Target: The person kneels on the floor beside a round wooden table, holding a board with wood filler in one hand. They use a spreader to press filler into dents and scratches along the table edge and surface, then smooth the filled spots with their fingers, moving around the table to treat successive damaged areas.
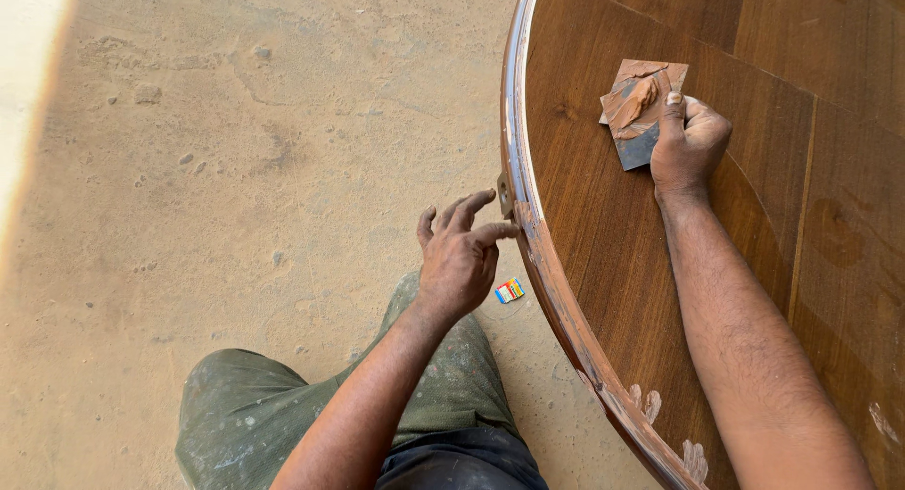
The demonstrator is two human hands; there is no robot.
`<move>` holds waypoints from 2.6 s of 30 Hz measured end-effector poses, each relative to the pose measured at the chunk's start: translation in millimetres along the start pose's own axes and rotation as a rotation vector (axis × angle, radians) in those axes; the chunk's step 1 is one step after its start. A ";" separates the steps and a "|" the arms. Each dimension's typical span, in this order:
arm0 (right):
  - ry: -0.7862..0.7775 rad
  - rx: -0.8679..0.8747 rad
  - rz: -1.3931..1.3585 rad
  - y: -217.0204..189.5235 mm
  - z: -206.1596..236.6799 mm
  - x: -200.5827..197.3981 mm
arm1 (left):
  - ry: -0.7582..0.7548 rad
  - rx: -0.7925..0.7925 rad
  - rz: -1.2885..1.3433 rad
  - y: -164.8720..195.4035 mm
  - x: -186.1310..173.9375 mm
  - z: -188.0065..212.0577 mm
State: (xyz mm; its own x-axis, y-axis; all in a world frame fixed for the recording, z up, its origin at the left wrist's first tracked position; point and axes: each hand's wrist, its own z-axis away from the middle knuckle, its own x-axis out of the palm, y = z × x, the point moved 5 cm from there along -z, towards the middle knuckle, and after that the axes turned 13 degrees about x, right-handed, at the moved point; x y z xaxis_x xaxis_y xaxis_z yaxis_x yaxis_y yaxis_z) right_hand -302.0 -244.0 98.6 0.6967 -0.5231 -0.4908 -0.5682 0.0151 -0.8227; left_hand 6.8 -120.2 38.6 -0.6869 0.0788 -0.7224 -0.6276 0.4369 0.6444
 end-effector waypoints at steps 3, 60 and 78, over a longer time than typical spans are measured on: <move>0.002 0.036 0.020 4.6 0.1 0.7 | 0.104 -0.004 -0.004 -8.0 -6.2 -13.0; 0.022 -0.032 0.076 7.9 -1.0 1.1 | 0.048 -0.092 0.027 -33.2 -5.8 -88.0; 0.017 -0.055 0.055 11.9 -3.7 0.3 | 0.056 0.072 -0.262 -15.7 -18.9 -99.3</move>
State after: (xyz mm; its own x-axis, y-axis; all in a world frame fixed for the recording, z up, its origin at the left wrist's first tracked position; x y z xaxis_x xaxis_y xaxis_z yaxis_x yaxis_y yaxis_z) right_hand -310.1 -247.1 89.7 0.6563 -0.5372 -0.5298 -0.6293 -0.0023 -0.7772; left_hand -6.7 -217.6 67.0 -0.5250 -0.0939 -0.8459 -0.7602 0.4987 0.4164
